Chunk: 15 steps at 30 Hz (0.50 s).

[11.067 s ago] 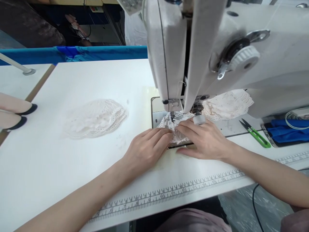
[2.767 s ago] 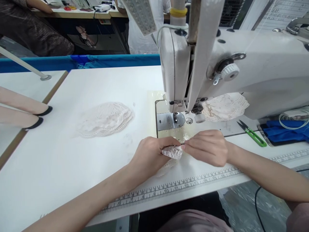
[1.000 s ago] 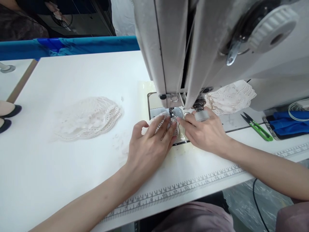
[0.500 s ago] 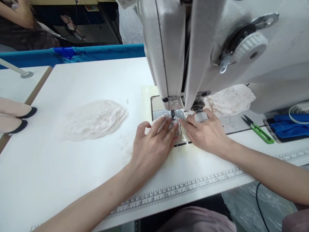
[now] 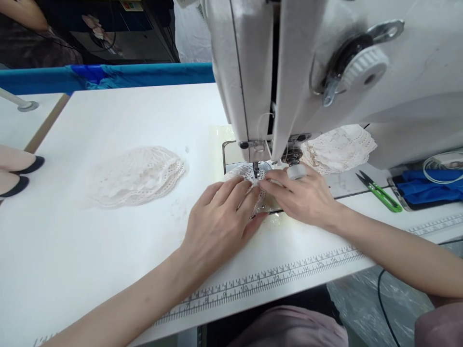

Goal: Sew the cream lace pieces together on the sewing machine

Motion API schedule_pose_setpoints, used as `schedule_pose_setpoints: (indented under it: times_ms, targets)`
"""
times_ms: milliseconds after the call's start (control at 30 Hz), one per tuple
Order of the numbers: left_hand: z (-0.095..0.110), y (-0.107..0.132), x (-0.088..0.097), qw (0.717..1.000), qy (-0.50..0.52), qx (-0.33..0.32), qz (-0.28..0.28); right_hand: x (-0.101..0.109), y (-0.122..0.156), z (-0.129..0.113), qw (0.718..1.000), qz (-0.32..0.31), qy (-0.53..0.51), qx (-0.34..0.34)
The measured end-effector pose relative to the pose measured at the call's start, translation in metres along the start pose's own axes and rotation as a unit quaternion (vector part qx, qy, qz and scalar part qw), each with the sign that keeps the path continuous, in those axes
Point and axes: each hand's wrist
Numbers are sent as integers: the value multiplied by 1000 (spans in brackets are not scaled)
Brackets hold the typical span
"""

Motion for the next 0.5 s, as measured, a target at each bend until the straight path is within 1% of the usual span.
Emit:
schedule_pose_setpoints:
  times_ms: [67, 133, 167, 200, 267, 333, 400, 500]
  targets:
    - [3, 2, 8, 999, 26, 9, -47, 0, 1, 0, 999, -1, -36, 21]
    - [5, 4, 12, 995, 30, 25, -97, -1, 1, 0, 997, -7, -73, 24]
    - [5, 4, 11, 993, 19, 27, -111, -2, 1, 0, 996, -7, -89, 21]
    - [3, 4, 9, 993, 2, 26, -113, -2, 1, 0, 994, -8, -107, 16]
    - [-1, 2, 4, 995, -28, 20, -99, -2, 0, 0, 990, -17, -141, 4]
    - [-7, -1, -2, 996, -6, 37, -75, -3, -1, 0, 985, -28, -169, -13]
    - [-14, -5, -5, 993, 64, 88, -51, -5, -3, 0, 981, -22, -188, -33]
    - [-23, -13, -5, 965, 186, 182, -26, -11, -4, 2, 974, 19, -209, -82]
Point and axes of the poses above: each hand's wrist, its own y-axis away from the middle knuckle, its own x-axis out of the back of the hand, z = x × y, and after that the axes turned 5 degrees about -x, right-handed
